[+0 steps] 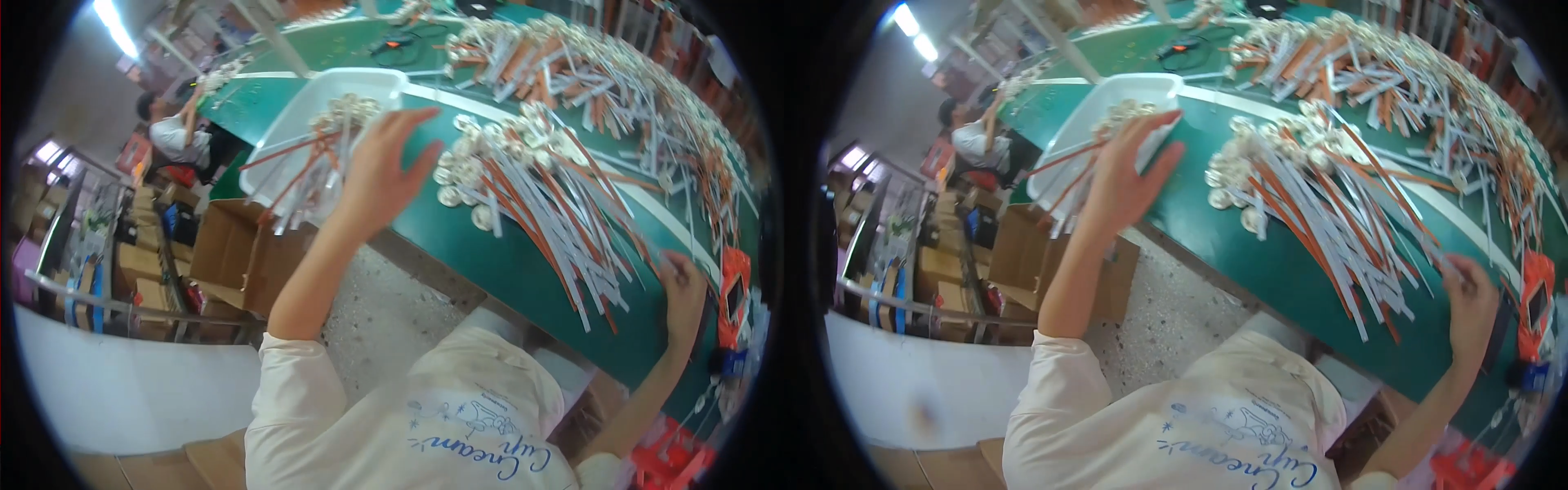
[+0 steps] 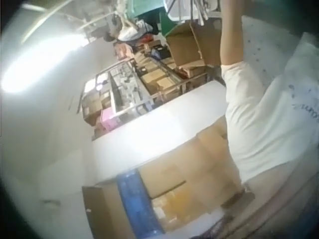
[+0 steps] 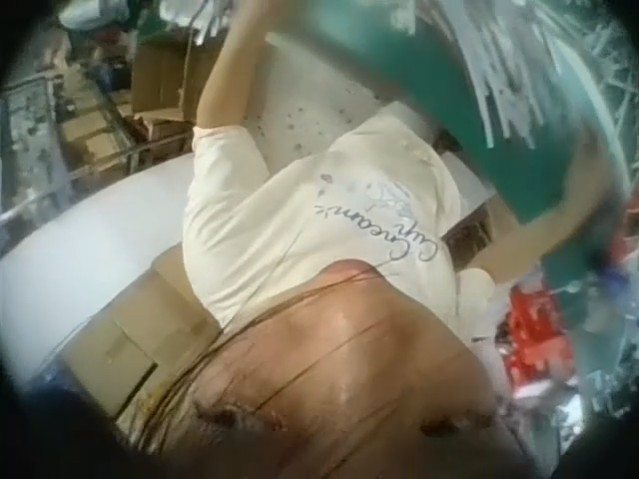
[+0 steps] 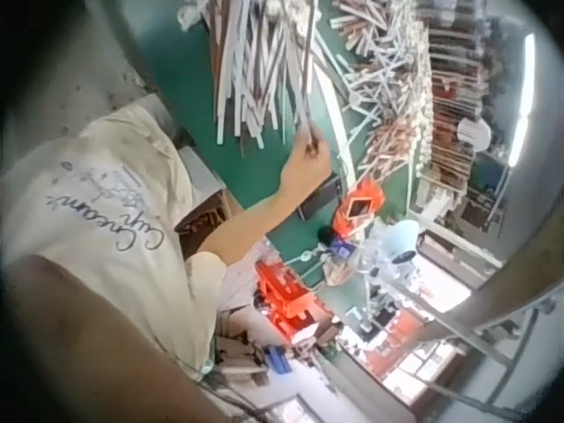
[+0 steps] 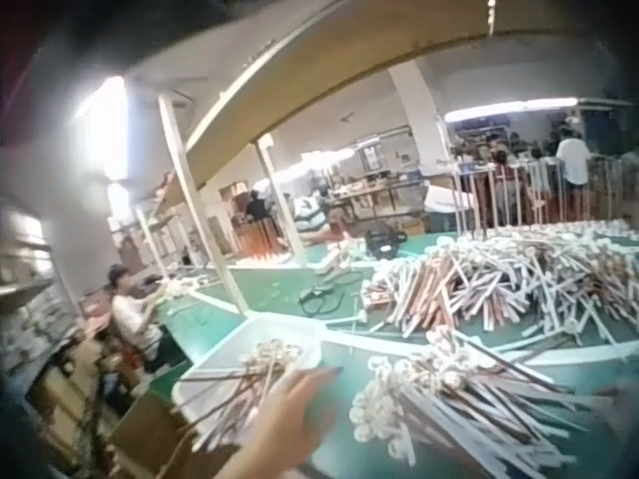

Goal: The recorder is assembling LED light strips by attaching them to plastic bases using a small tool for precise placement.

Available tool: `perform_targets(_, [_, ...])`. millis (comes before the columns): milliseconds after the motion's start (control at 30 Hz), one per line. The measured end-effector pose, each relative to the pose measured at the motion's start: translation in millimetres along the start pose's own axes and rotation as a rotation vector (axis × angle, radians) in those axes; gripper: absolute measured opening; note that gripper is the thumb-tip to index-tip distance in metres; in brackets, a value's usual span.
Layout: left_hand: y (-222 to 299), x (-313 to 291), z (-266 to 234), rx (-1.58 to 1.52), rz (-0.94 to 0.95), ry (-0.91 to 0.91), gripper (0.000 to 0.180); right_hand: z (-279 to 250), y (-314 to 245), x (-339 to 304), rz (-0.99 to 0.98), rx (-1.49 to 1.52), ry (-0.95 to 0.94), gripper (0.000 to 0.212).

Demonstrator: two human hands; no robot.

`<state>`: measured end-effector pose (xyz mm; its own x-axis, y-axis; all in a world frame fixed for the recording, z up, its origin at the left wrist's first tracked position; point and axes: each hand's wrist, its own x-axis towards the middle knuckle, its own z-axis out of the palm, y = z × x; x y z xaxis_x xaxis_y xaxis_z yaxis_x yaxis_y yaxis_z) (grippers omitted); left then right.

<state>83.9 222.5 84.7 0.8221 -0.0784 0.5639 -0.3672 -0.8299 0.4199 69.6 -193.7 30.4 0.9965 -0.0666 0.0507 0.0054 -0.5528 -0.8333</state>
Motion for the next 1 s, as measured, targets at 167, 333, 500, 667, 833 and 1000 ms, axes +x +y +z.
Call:
perform_targets(167, [54.2,-26.8,72.4,-0.452,0.044,-0.134,0.034,-28.4,-29.4,-19.5,-0.255,0.316,0.369,0.020])
perform_targets(333, [83.7,-44.4,139.7,-0.446,0.151,-0.165,0.039,-61.7,-22.2,-29.5,-0.397,0.621,0.595,0.020])
perform_targets(500, [136.2,-53.3,150.6,-0.600,0.328,-0.331,0.062,-113.3,14.2,-67.5,-0.438,0.751,0.613,0.019])
perform_targets(667, [158.7,-82.9,184.9,-0.627,0.286,-0.475,0.013,-80.5,14.5,-78.3,-0.396,0.925,0.566,0.026])
perform_targets(833, [178.9,-82.4,160.2,-0.843,0.234,-0.294,0.012,2.4,8.3,-77.0,-0.105,0.307,0.381,0.036])
perform_targets(1000, [168.2,-82.2,151.3,-0.910,0.227,-0.326,0.013,52.3,-0.2,-81.7,-0.127,0.533,0.113,0.028])
